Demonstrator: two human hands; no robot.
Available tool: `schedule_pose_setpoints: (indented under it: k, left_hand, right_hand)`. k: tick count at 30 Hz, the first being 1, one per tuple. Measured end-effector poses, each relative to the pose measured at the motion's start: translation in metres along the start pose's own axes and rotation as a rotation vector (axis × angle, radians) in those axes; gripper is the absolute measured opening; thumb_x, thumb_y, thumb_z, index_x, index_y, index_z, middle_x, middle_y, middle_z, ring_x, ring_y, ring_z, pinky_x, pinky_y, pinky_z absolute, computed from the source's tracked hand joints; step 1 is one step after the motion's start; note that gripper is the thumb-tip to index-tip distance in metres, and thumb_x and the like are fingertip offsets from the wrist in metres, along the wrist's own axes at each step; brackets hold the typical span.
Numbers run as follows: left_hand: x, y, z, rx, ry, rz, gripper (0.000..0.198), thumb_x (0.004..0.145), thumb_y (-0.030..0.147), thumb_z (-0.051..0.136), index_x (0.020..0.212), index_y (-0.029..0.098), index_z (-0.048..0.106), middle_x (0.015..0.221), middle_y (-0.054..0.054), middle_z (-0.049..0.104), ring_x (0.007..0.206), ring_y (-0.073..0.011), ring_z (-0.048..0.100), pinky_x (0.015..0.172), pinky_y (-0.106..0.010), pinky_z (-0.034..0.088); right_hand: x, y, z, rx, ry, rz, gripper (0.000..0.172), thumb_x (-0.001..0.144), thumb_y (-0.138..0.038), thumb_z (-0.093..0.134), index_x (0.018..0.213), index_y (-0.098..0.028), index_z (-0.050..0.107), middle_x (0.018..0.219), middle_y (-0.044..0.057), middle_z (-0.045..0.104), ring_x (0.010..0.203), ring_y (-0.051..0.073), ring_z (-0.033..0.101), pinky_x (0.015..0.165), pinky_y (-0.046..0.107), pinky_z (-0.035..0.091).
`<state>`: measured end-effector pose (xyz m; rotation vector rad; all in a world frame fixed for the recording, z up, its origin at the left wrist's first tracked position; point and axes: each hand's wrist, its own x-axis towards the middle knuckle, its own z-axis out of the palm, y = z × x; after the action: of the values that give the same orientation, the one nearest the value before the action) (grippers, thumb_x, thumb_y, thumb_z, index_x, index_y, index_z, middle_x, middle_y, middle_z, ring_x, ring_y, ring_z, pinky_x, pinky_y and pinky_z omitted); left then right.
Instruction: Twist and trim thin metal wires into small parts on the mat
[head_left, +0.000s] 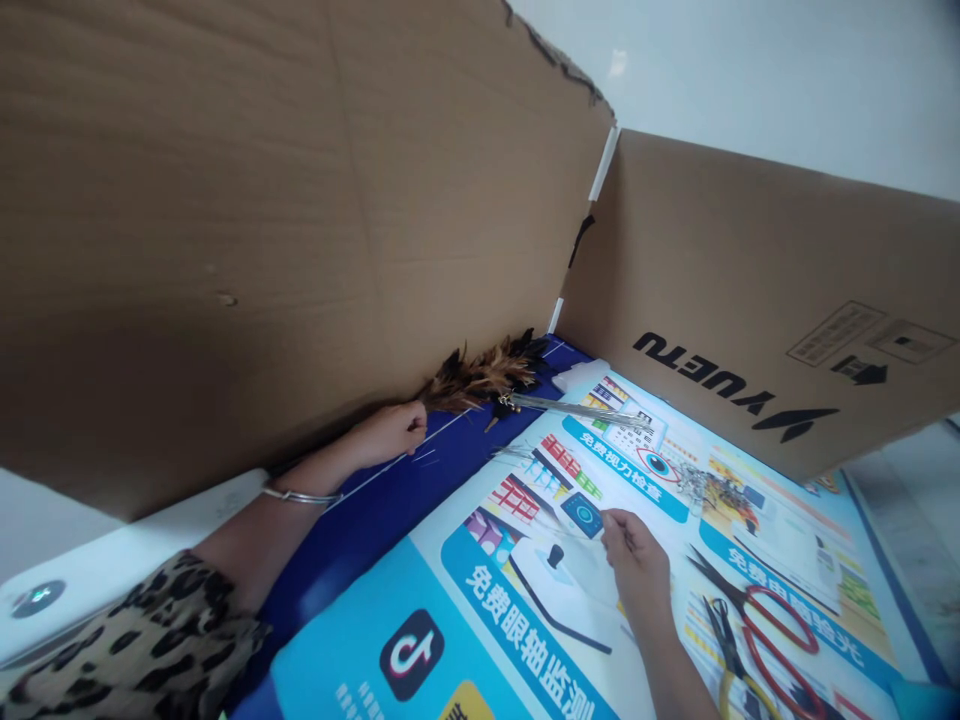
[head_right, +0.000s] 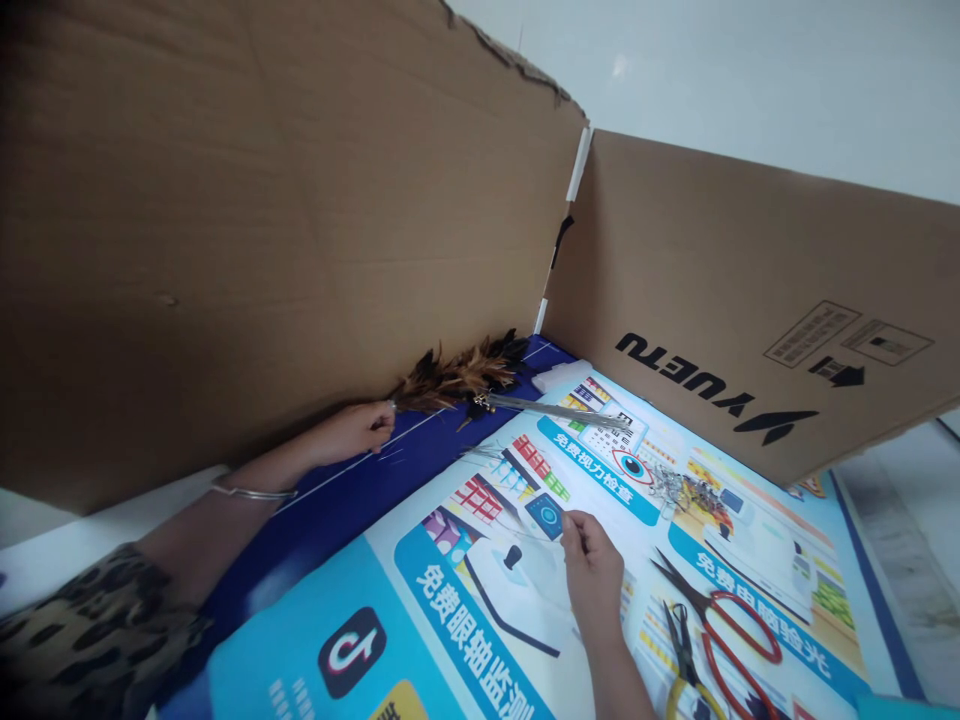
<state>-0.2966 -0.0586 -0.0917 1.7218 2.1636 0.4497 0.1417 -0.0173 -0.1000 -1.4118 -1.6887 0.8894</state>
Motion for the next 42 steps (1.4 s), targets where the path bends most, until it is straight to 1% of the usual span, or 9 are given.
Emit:
schedule_pose_setpoints:
  k: [3, 6, 10, 14, 17, 21, 25, 34, 42]
  left_hand:
    - [0.003, -0.002, 0.001, -0.006, 0.034, -0.010, 0.028, 0.101, 0.041, 0.059, 0.104, 0.015, 0.067, 0.091, -0.003, 0.072, 0.081, -0.0177, 0.069, 0.079, -0.037, 0.058]
    - [0.005, -0.002, -0.001, 0.015, 0.045, -0.009, 0.028, 0.101, 0.041, 0.059, 0.104, 0.015, 0.068, 0.099, -0.005, 0.073, 0.092, -0.0201, 0.070, 0.087, -0.041, 0.056]
    - [0.004, 0.005, -0.001, 0.076, -0.018, -0.010, 0.030, 0.101, 0.043, 0.058, 0.098, 0.016, 0.070, 0.096, -0.004, 0.074, 0.090, -0.0199, 0.070, 0.087, -0.040, 0.055]
    - [0.000, 0.015, 0.002, 0.181, -0.070, -0.054, 0.029, 0.099, 0.044, 0.062, 0.098, 0.016, 0.070, 0.095, -0.004, 0.073, 0.088, -0.0197, 0.069, 0.085, -0.040, 0.056]
    - [-0.003, 0.021, 0.005, 0.256, -0.088, -0.080, 0.026, 0.099, 0.041, 0.063, 0.103, 0.016, 0.070, 0.102, -0.005, 0.073, 0.094, -0.0208, 0.069, 0.088, -0.042, 0.057]
    - [-0.005, 0.025, 0.008, 0.329, -0.091, -0.106, 0.027, 0.099, 0.039, 0.064, 0.112, 0.016, 0.069, 0.114, -0.008, 0.071, 0.102, -0.0229, 0.069, 0.092, -0.046, 0.057]
    - [-0.007, 0.028, 0.009, 0.379, -0.091, -0.120, 0.029, 0.099, 0.038, 0.064, 0.117, 0.015, 0.068, 0.118, -0.009, 0.071, 0.105, -0.0242, 0.069, 0.094, -0.048, 0.057]
    - [-0.010, 0.032, 0.003, 0.412, -0.099, -0.045, 0.026, 0.099, 0.038, 0.063, 0.112, 0.015, 0.069, 0.114, -0.008, 0.071, 0.104, -0.0232, 0.069, 0.092, -0.046, 0.057]
    - [-0.010, 0.035, 0.001, 0.377, -0.073, 0.002, 0.025, 0.100, 0.039, 0.060, 0.101, 0.016, 0.069, 0.105, -0.006, 0.072, 0.096, -0.0212, 0.069, 0.088, -0.042, 0.056]
  right_hand:
    - [0.000, 0.002, 0.000, 0.002, -0.003, -0.002, 0.047, 0.088, -0.065, 0.062, 0.097, -0.020, 0.073, 0.071, 0.002, 0.066, 0.061, 0.018, 0.054, 0.059, 0.029, 0.046]
    - [0.000, 0.002, 0.000, -0.002, -0.004, -0.005, 0.046, 0.088, -0.064, 0.062, 0.096, -0.020, 0.074, 0.069, 0.002, 0.065, 0.060, 0.018, 0.054, 0.058, 0.029, 0.046]
    - [0.000, 0.001, 0.000, 0.005, 0.002, -0.010, 0.046, 0.089, -0.063, 0.062, 0.096, -0.019, 0.074, 0.069, 0.002, 0.066, 0.059, 0.018, 0.055, 0.057, 0.029, 0.046]
    - [0.000, 0.002, 0.000, 0.011, -0.005, -0.011, 0.045, 0.089, -0.063, 0.061, 0.096, -0.020, 0.073, 0.070, 0.002, 0.066, 0.060, 0.017, 0.055, 0.058, 0.029, 0.046]
    - [0.001, 0.003, 0.000, 0.009, -0.009, -0.004, 0.046, 0.089, -0.063, 0.061, 0.096, -0.020, 0.073, 0.069, 0.002, 0.065, 0.059, 0.017, 0.054, 0.058, 0.029, 0.045]
    - [0.001, 0.004, 0.000, 0.009, -0.016, 0.002, 0.047, 0.089, -0.064, 0.061, 0.097, -0.020, 0.073, 0.070, 0.002, 0.065, 0.060, 0.018, 0.054, 0.059, 0.029, 0.046]
    - [0.000, 0.004, 0.000, 0.010, -0.017, -0.002, 0.046, 0.089, -0.064, 0.062, 0.097, -0.020, 0.073, 0.071, 0.002, 0.066, 0.062, 0.019, 0.055, 0.060, 0.030, 0.047]
    - [0.000, 0.002, 0.000, 0.001, -0.016, 0.004, 0.043, 0.089, -0.061, 0.061, 0.096, -0.021, 0.073, 0.071, 0.001, 0.066, 0.061, 0.018, 0.055, 0.059, 0.029, 0.045]
    - [-0.002, -0.002, 0.001, 0.009, -0.020, 0.004, 0.041, 0.090, -0.060, 0.061, 0.095, -0.021, 0.072, 0.071, 0.000, 0.066, 0.062, 0.018, 0.054, 0.060, 0.029, 0.044]
